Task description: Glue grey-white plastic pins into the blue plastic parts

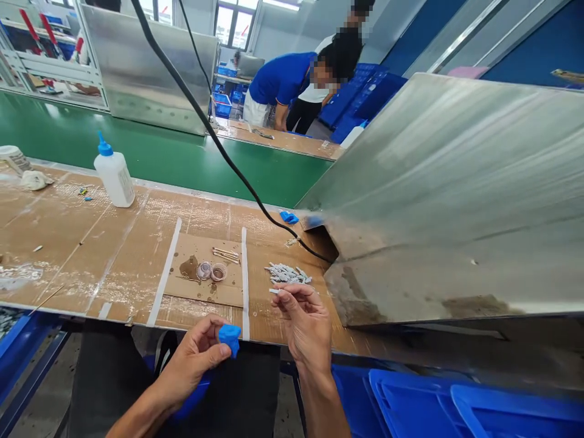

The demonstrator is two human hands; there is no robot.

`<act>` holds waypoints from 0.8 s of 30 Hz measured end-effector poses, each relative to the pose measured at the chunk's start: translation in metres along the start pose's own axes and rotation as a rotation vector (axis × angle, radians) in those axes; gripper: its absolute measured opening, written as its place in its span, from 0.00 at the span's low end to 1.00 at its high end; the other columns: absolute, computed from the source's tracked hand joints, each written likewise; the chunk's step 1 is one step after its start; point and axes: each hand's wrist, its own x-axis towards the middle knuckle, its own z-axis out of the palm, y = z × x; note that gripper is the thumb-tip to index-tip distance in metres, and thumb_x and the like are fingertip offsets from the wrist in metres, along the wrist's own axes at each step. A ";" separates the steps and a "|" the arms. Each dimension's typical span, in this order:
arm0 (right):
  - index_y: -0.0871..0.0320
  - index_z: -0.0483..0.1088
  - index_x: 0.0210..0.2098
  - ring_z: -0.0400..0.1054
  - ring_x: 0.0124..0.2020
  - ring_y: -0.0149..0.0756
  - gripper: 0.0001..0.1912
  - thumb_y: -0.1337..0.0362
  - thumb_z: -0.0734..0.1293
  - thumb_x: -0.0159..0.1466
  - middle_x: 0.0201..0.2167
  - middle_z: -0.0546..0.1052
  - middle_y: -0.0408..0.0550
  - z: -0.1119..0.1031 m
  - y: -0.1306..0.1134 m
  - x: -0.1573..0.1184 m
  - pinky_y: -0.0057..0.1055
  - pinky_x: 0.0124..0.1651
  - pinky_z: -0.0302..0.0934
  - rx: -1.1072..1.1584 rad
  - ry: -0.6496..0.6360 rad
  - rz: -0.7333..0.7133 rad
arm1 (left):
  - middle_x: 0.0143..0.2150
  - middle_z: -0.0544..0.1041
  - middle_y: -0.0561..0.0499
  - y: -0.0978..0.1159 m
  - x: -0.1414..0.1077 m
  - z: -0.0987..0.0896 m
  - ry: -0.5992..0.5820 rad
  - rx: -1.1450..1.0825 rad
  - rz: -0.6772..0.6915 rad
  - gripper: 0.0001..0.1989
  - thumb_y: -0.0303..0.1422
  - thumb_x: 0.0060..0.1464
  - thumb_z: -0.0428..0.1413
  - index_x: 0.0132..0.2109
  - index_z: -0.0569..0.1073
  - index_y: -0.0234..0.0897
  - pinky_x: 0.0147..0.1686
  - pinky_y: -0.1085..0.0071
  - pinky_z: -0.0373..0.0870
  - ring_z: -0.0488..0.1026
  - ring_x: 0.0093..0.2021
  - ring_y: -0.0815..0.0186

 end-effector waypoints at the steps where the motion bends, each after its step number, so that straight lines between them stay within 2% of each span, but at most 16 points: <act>1: 0.59 0.77 0.27 0.71 0.25 0.28 0.18 0.55 0.82 0.45 0.30 0.80 0.47 0.001 0.001 0.002 0.26 0.30 0.70 0.008 -0.001 0.032 | 0.25 0.68 0.60 -0.001 -0.001 -0.001 -0.024 0.033 -0.005 0.16 0.38 0.52 0.66 0.46 0.73 0.39 0.19 0.80 0.53 0.60 0.20 0.79; 3: 0.59 0.79 0.29 0.72 0.26 0.29 0.19 0.56 0.83 0.43 0.30 0.81 0.48 0.001 0.003 0.003 0.26 0.31 0.72 0.028 -0.002 0.116 | 0.25 0.69 0.60 -0.004 -0.002 -0.004 -0.077 0.067 -0.010 0.17 0.39 0.55 0.63 0.50 0.70 0.41 0.17 0.79 0.51 0.59 0.16 0.80; 5: 0.58 0.81 0.31 0.73 0.27 0.29 0.20 0.56 0.83 0.42 0.31 0.81 0.48 0.002 0.007 0.001 0.25 0.32 0.72 0.047 -0.017 0.197 | 0.30 0.74 0.57 -0.006 -0.002 -0.007 -0.110 0.028 0.006 0.19 0.41 0.55 0.62 0.51 0.67 0.41 0.19 0.77 0.57 0.65 0.16 0.78; 8: 0.56 0.82 0.34 0.76 0.29 0.30 0.20 0.56 0.83 0.43 0.33 0.82 0.49 0.005 0.011 -0.003 0.25 0.34 0.74 0.047 -0.070 0.253 | 0.32 0.74 0.55 -0.005 -0.002 -0.009 -0.106 -0.101 0.029 0.15 0.45 0.59 0.57 0.45 0.67 0.41 0.22 0.75 0.60 0.69 0.19 0.75; 11: 0.55 0.82 0.35 0.76 0.29 0.32 0.17 0.55 0.81 0.49 0.30 0.82 0.47 0.010 0.011 -0.008 0.27 0.37 0.75 0.003 -0.086 0.202 | 0.31 0.72 0.56 -0.003 -0.002 -0.011 -0.066 -0.151 0.044 0.10 0.43 0.63 0.54 0.45 0.67 0.42 0.24 0.76 0.58 0.67 0.21 0.76; 14: 0.55 0.81 0.36 0.76 0.28 0.32 0.17 0.55 0.80 0.50 0.28 0.81 0.45 0.009 0.015 -0.012 0.27 0.35 0.74 -0.056 -0.065 0.136 | 0.32 0.71 0.54 -0.003 -0.003 -0.014 -0.080 -0.184 0.044 0.15 0.42 0.61 0.58 0.51 0.71 0.41 0.27 0.75 0.56 0.65 0.24 0.76; 18: 0.57 0.80 0.38 0.76 0.30 0.33 0.17 0.55 0.79 0.53 0.30 0.82 0.47 -0.002 0.029 -0.017 0.28 0.37 0.73 -0.154 -0.050 0.123 | 0.31 0.68 0.53 -0.005 -0.006 -0.019 -0.140 -0.175 0.101 0.17 0.44 0.59 0.59 0.48 0.78 0.38 0.27 0.73 0.52 0.61 0.25 0.76; 24: 0.58 0.79 0.44 0.76 0.32 0.34 0.20 0.52 0.76 0.57 0.33 0.82 0.48 -0.020 0.043 -0.024 0.29 0.40 0.71 -0.327 0.004 0.103 | 0.29 0.67 0.53 -0.013 -0.008 -0.024 -0.184 -0.043 0.177 0.17 0.44 0.63 0.55 0.49 0.78 0.39 0.27 0.72 0.51 0.59 0.26 0.74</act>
